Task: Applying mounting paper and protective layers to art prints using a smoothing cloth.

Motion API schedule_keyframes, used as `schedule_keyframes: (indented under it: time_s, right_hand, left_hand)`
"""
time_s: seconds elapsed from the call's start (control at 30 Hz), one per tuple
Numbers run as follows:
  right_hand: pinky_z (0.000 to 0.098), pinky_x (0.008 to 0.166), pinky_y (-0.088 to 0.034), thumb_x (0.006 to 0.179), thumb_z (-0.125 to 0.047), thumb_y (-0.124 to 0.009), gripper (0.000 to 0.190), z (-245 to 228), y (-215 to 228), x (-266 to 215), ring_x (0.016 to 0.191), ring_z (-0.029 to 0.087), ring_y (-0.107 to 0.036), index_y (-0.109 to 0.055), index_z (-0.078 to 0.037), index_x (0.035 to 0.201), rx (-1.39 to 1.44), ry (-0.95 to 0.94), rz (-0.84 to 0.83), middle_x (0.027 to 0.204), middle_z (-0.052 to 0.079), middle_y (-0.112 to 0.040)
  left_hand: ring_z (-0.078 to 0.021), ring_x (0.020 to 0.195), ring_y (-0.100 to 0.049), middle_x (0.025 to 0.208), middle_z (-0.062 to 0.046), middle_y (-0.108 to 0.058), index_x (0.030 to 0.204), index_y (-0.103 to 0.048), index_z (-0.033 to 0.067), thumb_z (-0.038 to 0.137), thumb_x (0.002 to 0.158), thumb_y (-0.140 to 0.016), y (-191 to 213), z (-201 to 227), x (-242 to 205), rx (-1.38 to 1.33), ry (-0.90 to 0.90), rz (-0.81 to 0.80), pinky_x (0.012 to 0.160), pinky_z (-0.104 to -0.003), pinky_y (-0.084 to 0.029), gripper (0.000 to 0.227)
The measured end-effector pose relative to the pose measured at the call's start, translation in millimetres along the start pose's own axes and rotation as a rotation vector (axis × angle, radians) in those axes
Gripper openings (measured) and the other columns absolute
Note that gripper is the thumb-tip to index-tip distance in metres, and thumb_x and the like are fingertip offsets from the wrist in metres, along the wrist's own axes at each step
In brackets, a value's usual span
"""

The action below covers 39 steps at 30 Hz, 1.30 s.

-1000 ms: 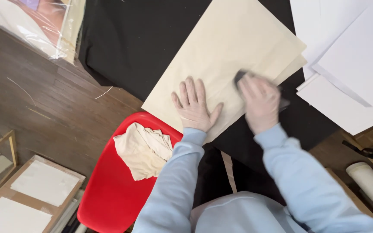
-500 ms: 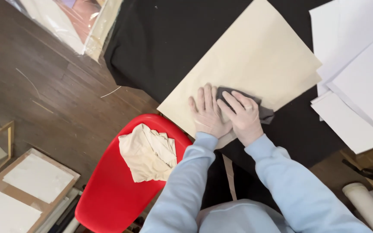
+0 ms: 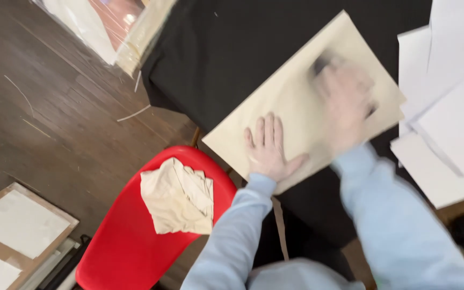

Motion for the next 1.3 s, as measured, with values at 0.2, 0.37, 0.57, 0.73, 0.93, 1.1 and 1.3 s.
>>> schedule_keyframes:
  time_s: [0.2, 0.37, 0.57, 0.73, 0.93, 1.1, 1.3]
  right_hand:
    - [0.0433, 0.102, -0.049, 0.089, -0.011, -0.06, 0.038, -44.2, -57.7, -15.2, 0.121, 0.032, -0.059, -0.072, -0.005, 0.124, -0.546, 0.536, -0.335, 0.132, 0.009, -0.067]
    - [0.0449, 0.109, -0.047, 0.095, -0.001, -0.062, 0.04, -15.2, -27.3, 35.4, 0.127, 0.035, -0.057, -0.071, -0.006, 0.134, -0.699, 0.517, -0.173, 0.139, 0.011, -0.065]
    - [0.0391, 0.125, -0.037, 0.113, -0.002, -0.048, 0.032, 11.8, 1.3, 46.7, 0.144, 0.03, -0.047, -0.063, -0.007, 0.141, -0.116, 0.165, -0.029, 0.149, 0.006, -0.057]
    - [0.0414, 0.112, -0.045, 0.103, -0.009, -0.052, 0.031, -25.2, -57.2, -14.9, 0.13, 0.028, -0.057, -0.067, -0.006, 0.13, -0.506, 0.463, -0.388, 0.136, 0.01, -0.065]
    - [0.0454, 0.109, -0.047, 0.094, 0.0, -0.061, 0.037, -10.0, -29.0, 41.4, 0.128, 0.033, -0.058, -0.073, -0.006, 0.128, -0.666, 0.51, -0.228, 0.135, 0.011, -0.066]
    - [0.044, 0.116, -0.049, 0.104, 0.008, -0.057, 0.031, -4.9, 17.6, 55.2, 0.133, 0.035, -0.058, -0.072, -0.004, 0.129, -0.611, 0.338, 0.1, 0.142, 0.01, -0.066]
    - [0.0494, 0.112, -0.043, 0.1, -0.005, -0.055, 0.033, -13.7, -15.3, -12.1, 0.131, 0.037, -0.056, -0.07, -0.005, 0.129, -0.623, 0.287, -0.144, 0.14, 0.014, -0.064]
  left_hand:
    - [-0.0374, 0.156, -0.022, 0.165, -0.018, -0.03, 0.156, -0.032, 0.001, 0.078, 0.067, -0.066, -9.0, -7.3, 0.8, 0.101, 0.005, -0.15, 0.121, -0.067, -0.009, 0.123]
    - [-0.0374, 0.156, -0.026, 0.168, -0.018, -0.03, 0.16, -0.033, -0.0011, 0.078, 0.073, -0.065, -5.8, -0.4, -10.8, -0.051, -0.036, 0.078, 0.123, -0.068, -0.014, 0.122]
    - [-0.0377, 0.155, -0.024, 0.168, -0.019, -0.029, 0.159, -0.032, -0.0011, 0.079, 0.073, -0.063, -0.2, -0.5, -11.8, -0.047, -0.032, 0.033, 0.121, -0.067, -0.012, 0.121]
    - [-0.0368, 0.155, -0.023, 0.165, -0.018, -0.03, 0.157, -0.033, -0.0001, 0.08, 0.071, -0.063, -5.5, -2.2, -6.1, -0.008, -0.016, -0.03, 0.121, -0.068, -0.01, 0.122]
    - [-0.0365, 0.155, -0.025, 0.167, -0.018, -0.031, 0.158, -0.033, 0.0002, 0.079, 0.073, -0.063, 2.1, -1.3, -11.9, -0.046, -0.013, 0.018, 0.121, -0.066, -0.011, 0.12]
    - [-0.0382, 0.152, -0.027, 0.164, -0.019, -0.032, 0.156, -0.034, -0.0016, 0.074, 0.072, -0.065, 22.6, 7.6, -3.2, -0.058, -0.046, 0.072, 0.12, -0.067, -0.014, 0.117]
    - [-0.0395, 0.151, -0.036, 0.162, -0.021, -0.04, 0.153, -0.042, -0.0016, 0.052, 0.089, -0.062, 78.3, 38.0, 26.3, -0.155, -0.153, 0.161, 0.125, -0.059, -0.023, 0.086]
Point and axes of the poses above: each hand's wrist, its own x-axis towards the middle knuckle, its own y-axis out of the back of the hand, z = x × y, the point moved 4 cm from there along x, towards the middle knuckle
